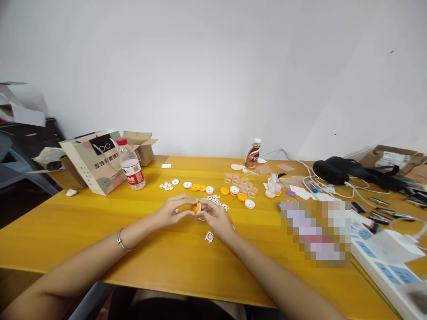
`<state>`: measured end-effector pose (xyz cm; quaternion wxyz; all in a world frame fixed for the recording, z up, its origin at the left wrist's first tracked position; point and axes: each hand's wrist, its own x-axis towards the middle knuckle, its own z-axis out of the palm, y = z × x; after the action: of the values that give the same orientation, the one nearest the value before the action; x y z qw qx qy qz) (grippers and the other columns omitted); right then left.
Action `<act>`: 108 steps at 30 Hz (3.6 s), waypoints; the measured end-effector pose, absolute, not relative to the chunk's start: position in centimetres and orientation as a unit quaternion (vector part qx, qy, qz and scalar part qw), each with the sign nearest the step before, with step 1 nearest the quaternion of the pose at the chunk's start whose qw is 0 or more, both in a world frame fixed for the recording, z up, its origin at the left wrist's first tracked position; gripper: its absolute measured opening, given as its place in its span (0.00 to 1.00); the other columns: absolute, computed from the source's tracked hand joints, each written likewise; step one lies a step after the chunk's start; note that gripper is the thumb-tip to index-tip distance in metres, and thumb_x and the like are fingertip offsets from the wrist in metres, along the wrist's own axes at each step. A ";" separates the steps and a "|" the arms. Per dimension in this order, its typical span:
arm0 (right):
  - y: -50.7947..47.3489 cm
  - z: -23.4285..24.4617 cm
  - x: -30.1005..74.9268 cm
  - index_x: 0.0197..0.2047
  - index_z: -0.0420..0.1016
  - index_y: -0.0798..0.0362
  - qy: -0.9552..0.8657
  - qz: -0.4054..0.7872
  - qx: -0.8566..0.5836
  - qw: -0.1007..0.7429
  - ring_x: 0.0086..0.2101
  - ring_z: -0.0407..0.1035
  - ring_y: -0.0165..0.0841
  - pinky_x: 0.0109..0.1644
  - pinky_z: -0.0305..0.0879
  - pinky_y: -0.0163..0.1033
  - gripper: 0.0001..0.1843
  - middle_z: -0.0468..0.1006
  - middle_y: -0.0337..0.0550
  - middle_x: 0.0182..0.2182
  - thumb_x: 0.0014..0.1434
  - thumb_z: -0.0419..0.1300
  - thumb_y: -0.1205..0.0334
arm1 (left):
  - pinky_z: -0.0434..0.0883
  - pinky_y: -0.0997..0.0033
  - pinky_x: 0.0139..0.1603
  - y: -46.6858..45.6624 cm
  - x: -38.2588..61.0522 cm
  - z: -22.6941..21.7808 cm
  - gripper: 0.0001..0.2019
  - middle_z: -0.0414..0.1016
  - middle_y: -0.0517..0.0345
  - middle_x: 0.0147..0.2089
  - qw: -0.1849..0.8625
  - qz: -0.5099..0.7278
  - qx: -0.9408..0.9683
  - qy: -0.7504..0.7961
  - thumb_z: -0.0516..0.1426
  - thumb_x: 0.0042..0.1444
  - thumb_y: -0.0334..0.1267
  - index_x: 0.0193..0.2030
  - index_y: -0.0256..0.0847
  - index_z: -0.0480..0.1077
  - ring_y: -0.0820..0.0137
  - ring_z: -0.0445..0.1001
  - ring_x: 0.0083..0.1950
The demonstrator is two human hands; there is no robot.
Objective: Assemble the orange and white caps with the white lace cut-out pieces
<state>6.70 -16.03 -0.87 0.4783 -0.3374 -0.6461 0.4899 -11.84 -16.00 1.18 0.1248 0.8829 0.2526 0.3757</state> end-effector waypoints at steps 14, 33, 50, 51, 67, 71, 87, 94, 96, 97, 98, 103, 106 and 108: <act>-14.5 -0.3 7.9 0.40 0.57 0.49 -0.626 0.530 -0.353 0.451 0.30 0.70 0.30 0.37 0.65 0.38 0.20 0.74 0.36 0.27 0.46 0.62 0.57 | 0.66 0.70 0.43 -15.8 -11.8 1.7 0.14 0.72 0.55 0.39 0.140 0.277 0.899 0.310 0.56 0.48 0.35 0.44 0.39 0.66 0.70 0.70 0.40; -13.7 2.9 15.8 0.25 0.64 0.52 -0.771 0.368 -0.520 -0.007 0.18 0.63 0.28 0.20 0.52 0.31 0.20 0.70 0.34 0.18 0.30 0.68 0.55 | 0.62 0.65 0.50 -14.6 -12.4 1.2 0.14 0.68 0.53 0.47 0.037 0.192 0.937 0.289 0.47 0.58 0.34 0.51 0.43 0.62 0.67 0.66 0.48; -13.1 0.3 11.0 0.23 0.67 0.53 -0.790 0.400 -0.408 0.220 0.19 0.61 0.28 0.23 0.57 0.33 0.14 0.68 0.36 0.17 0.49 0.56 0.50 | 0.61 0.70 0.46 -12.1 -11.9 -1.6 0.10 0.71 0.55 0.42 0.005 0.221 0.937 0.272 0.49 0.57 0.38 0.41 0.44 0.70 0.70 0.68 0.44; -13.0 0.2 11.0 0.24 0.68 0.53 -0.788 0.408 -0.401 0.228 0.20 0.61 0.28 0.24 0.57 0.33 0.15 0.68 0.36 0.17 0.49 0.55 0.49 | 0.61 0.71 0.45 -12.0 -11.9 -1.6 0.10 0.71 0.55 0.41 0.003 0.224 0.935 0.273 0.49 0.57 0.38 0.40 0.43 0.70 0.70 0.68 0.43; -13.5 -0.5 9.9 0.38 0.67 0.53 -0.680 0.536 -0.375 0.332 0.25 0.68 0.29 0.34 0.64 0.37 0.15 0.75 0.37 0.24 0.47 0.59 0.55 | 0.60 0.72 0.46 -12.4 -12.2 -1.6 0.10 0.72 0.55 0.42 0.010 0.217 0.939 0.268 0.46 0.59 0.36 0.42 0.41 0.66 0.71 0.68 0.44; -13.6 -0.7 9.7 0.33 0.61 0.52 -0.643 0.555 -0.380 0.366 0.22 0.67 0.27 0.29 0.63 0.35 0.15 0.74 0.35 0.22 0.45 0.61 0.56 | 0.59 0.71 0.46 -12.6 -12.3 -1.4 0.09 0.72 0.56 0.40 -0.015 0.217 0.934 0.284 0.47 0.58 0.36 0.41 0.41 0.67 0.71 0.68 0.42; -13.5 -1.0 9.1 0.27 0.73 0.56 -0.617 0.551 -0.408 0.386 0.22 0.65 0.25 0.31 0.61 0.34 0.13 0.73 0.36 0.19 0.42 0.63 0.55 | 0.62 0.80 0.28 -12.5 -11.6 -1.8 0.08 0.72 0.59 0.33 0.258 0.353 0.816 0.379 0.53 0.52 0.35 0.37 0.35 0.67 0.79 0.64 0.26; -13.7 -1.1 8.8 0.31 0.75 0.55 -0.562 0.597 -0.394 0.417 0.27 0.69 0.27 0.37 0.65 0.36 0.13 0.75 0.37 0.25 0.39 0.65 0.58 | 0.65 0.75 0.38 -12.7 -11.3 -1.4 0.10 0.72 0.53 0.37 0.297 0.389 0.805 0.336 0.54 0.53 0.36 0.39 0.34 0.70 0.74 0.69 0.36; -13.7 -1.1 8.7 0.29 0.75 0.55 -0.540 0.614 -0.394 0.421 0.28 0.69 0.26 0.40 0.66 0.35 0.12 0.76 0.38 0.27 0.40 0.66 0.58 | 0.66 0.74 0.39 -12.8 -11.2 -1.3 0.10 0.72 0.53 0.36 0.299 0.410 0.794 0.335 0.56 0.51 0.35 0.39 0.34 0.70 0.73 0.69 0.36; -13.7 -1.1 8.7 0.28 0.76 0.55 -0.530 0.621 -0.394 0.421 0.28 0.69 0.26 0.41 0.66 0.35 0.11 0.76 0.38 0.28 0.40 0.66 0.58 | 0.66 0.73 0.39 -12.8 -11.2 -1.2 0.09 0.72 0.53 0.36 0.297 0.417 0.789 0.340 0.56 0.50 0.35 0.38 0.34 0.70 0.73 0.69 0.36; -13.7 -1.2 8.7 0.28 0.76 0.55 -0.522 0.627 -0.395 0.423 0.29 0.69 0.26 0.42 0.66 0.35 0.11 0.76 0.38 0.28 0.40 0.66 0.58 | 0.66 0.73 0.38 -12.9 -11.2 -1.0 0.08 0.72 0.53 0.36 0.293 0.421 0.785 0.347 0.56 0.50 0.35 0.37 0.35 0.71 0.72 0.69 0.36; -13.7 -1.5 8.6 0.27 0.75 0.56 -0.494 0.643 -0.396 0.431 0.30 0.70 0.26 0.45 0.65 0.35 0.11 0.76 0.38 0.29 0.39 0.67 0.60 | 0.64 0.70 0.43 -13.4 -11.1 -0.3 0.05 0.71 0.54 0.37 0.281 0.430 0.798 0.315 0.56 0.51 0.35 0.32 0.37 0.73 0.71 0.68 0.41; -14.0 -1.5 8.2 0.27 0.75 0.56 -0.495 0.649 -0.390 0.426 0.31 0.71 0.27 0.46 0.65 0.35 0.10 0.76 0.38 0.28 0.39 0.67 0.60 | 0.65 0.71 0.41 -13.8 -11.0 -0.3 0.06 0.72 0.53 0.38 0.300 0.415 0.803 0.306 0.55 0.52 0.35 0.33 0.37 0.72 0.71 0.69 0.40; -14.2 -1.3 8.0 0.26 0.75 0.56 -0.496 0.648 -0.394 0.422 0.30 0.71 0.27 0.46 0.66 0.36 0.11 0.77 0.39 0.27 0.38 0.67 0.60 | 0.66 0.72 0.39 -13.9 -10.9 -0.5 0.08 0.73 0.54 0.35 0.313 0.410 0.793 0.323 0.55 0.52 0.36 0.37 0.37 0.71 0.72 0.70 0.37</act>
<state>7.99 -14.24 -1.35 0.4220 -0.3945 -0.4958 0.6485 -10.91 -13.93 -0.46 0.3133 0.7934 0.3231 0.4098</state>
